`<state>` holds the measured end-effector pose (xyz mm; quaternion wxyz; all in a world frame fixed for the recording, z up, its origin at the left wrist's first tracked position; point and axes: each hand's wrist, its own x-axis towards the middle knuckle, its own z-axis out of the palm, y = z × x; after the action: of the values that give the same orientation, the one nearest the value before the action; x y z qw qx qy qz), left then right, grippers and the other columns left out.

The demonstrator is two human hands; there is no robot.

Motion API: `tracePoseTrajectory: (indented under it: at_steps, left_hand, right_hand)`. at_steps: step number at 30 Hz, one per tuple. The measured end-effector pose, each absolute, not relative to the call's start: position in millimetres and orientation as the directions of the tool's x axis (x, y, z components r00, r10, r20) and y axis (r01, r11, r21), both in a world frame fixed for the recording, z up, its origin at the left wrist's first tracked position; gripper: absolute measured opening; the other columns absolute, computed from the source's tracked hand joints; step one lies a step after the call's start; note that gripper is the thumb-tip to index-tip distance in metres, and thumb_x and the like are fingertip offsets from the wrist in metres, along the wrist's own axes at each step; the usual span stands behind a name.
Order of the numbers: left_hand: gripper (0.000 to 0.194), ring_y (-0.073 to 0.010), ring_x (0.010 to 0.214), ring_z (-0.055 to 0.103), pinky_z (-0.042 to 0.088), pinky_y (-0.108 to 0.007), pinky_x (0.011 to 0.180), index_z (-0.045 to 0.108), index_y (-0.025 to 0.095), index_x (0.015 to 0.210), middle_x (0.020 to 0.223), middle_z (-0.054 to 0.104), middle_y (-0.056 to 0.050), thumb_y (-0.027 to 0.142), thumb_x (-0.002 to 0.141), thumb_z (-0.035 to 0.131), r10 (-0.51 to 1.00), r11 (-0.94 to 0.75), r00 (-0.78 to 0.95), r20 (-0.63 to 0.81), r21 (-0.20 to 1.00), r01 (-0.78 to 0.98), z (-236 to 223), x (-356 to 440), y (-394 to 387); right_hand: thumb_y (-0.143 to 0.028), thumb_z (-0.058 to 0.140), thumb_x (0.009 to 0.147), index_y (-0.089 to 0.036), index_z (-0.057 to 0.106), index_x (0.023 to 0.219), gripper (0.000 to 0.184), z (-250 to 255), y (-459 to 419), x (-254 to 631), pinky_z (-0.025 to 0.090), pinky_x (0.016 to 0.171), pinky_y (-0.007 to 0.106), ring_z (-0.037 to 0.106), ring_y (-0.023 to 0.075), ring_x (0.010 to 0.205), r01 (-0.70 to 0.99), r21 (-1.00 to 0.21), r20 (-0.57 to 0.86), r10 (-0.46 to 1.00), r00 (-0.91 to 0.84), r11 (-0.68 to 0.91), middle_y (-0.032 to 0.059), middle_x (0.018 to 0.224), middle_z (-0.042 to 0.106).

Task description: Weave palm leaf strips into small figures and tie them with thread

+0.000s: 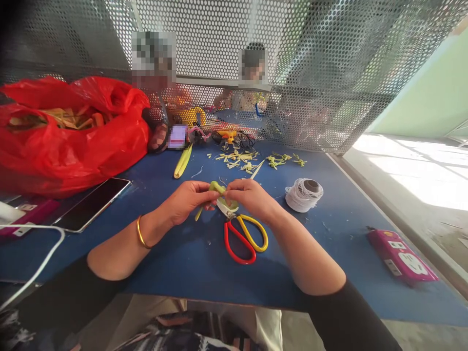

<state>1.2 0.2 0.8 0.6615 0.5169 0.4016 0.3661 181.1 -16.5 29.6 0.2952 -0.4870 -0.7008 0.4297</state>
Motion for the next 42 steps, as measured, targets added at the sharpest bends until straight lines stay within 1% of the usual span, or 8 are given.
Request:
tracePoseTrajectory:
  at_steps: [4,9,13,18,25,35,39,42]
  left_hand:
    - [0.012,-0.0066,0.048,0.05,0.041,-0.021,0.052,0.07,0.014,0.063,0.055,0.062,0.001,0.021,0.067,0.078,0.904,0.152,0.407,-0.128,0.988,-0.027,1.6,3.5,-2.6]
    - [0.018,-0.0067,0.046,0.046,0.036,-0.02,0.049,0.065,0.015,0.056,0.049,0.057,0.003,0.02,0.073,0.069,0.92,0.026,0.386,-0.073,0.992,0.127,-0.1,4.7,-5.0]
    - [0.015,-0.008,0.047,0.047,0.033,-0.021,0.048,0.068,0.015,0.062,0.048,0.055,0.004,0.022,0.075,0.066,0.902,-0.106,0.43,-0.019,0.958,0.266,-8.1,4.0,-4.8]
    - [0.013,-0.01,0.048,0.05,0.036,-0.022,0.05,0.07,0.015,0.065,0.049,0.056,0.003,0.024,0.074,0.067,0.867,-0.15,0.496,-0.04,0.93,0.336,-13.5,4.4,-7.4]
    - [0.018,-0.0109,0.048,0.051,0.037,-0.023,0.049,0.067,0.017,0.057,0.054,0.06,0.0,0.028,0.071,0.073,0.785,-0.118,0.614,-0.08,0.954,0.274,-15.1,8.2,-14.0]
    - [0.025,-0.0084,0.048,0.05,0.042,-0.023,0.051,0.067,0.015,0.058,0.053,0.059,0.001,0.034,0.068,0.079,0.766,0.107,0.621,-0.169,0.985,0.136,-9.6,6.6,-12.1]
    - [0.026,-0.0051,0.046,0.047,0.05,-0.025,0.058,0.071,0.013,0.068,0.057,0.058,0.003,0.035,0.063,0.084,0.789,0.299,0.572,-0.225,0.954,-0.037,-4.2,3.3,-8.6]
    - [0.028,-0.0038,0.045,0.046,0.051,-0.024,0.06,0.07,0.012,0.069,0.057,0.057,0.004,0.033,0.06,0.086,0.808,0.358,0.535,-0.246,0.927,-0.115,-1.6,0.6,-5.4]
  right_hand:
    - [-0.038,0.055,0.076,-0.02,0.055,0.054,0.028,23.9,-17.2,176.6,0.035,0.059,0.028,0.044,0.0134,0.06,0.51,-0.844,0.006,0.955,-0.298,0.164,-0.0012,0.057,0.05]
    - [-0.032,0.063,0.076,-0.019,0.064,0.069,0.015,20.1,-21.5,169.2,0.03,0.057,0.026,0.044,0.0112,0.058,0.688,-0.69,0.208,0.972,-0.105,0.222,-0.0025,0.059,0.057]
    - [-0.037,0.065,0.076,-0.018,0.07,0.077,0.02,20.4,-21.7,166.7,0.031,0.056,0.026,0.046,0.0113,0.056,0.631,-0.754,0.134,0.983,-0.125,0.183,-0.0028,0.058,0.058]
    - [-0.041,0.066,0.07,-0.018,0.064,0.066,0.024,15.5,-17.8,165.9,0.034,0.054,0.026,0.046,0.0113,0.056,0.486,-0.866,0.038,0.983,-0.178,0.121,-0.002,0.057,0.057]
    - [-0.04,0.065,0.074,-0.021,0.052,0.065,0.025,11.6,-15.7,162.5,0.038,0.053,0.025,0.046,0.0089,0.051,0.213,-0.956,0.202,0.979,-0.016,0.201,-0.0053,0.054,0.052]
    - [-0.036,0.06,0.082,-0.02,0.054,0.08,0.017,7.5,-10.7,161.4,0.049,0.064,0.027,0.064,0.0115,0.063,0.041,-0.954,0.301,0.95,0.079,0.299,-0.0005,0.072,0.068]
    - [-0.037,0.064,0.079,-0.02,0.06,0.095,0.024,11.7,-5.5,172.2,0.049,0.071,0.029,0.065,0.0136,0.074,0.127,-0.946,0.299,0.954,-0.02,0.299,-0.0004,0.078,0.07]
    - [-0.041,0.066,0.078,-0.018,0.067,0.087,0.025,16.0,-4.6,179.7,0.048,0.074,0.03,0.062,0.0148,0.078,0.282,-0.911,0.246,0.946,-0.212,0.3,0.0017,0.082,0.071]
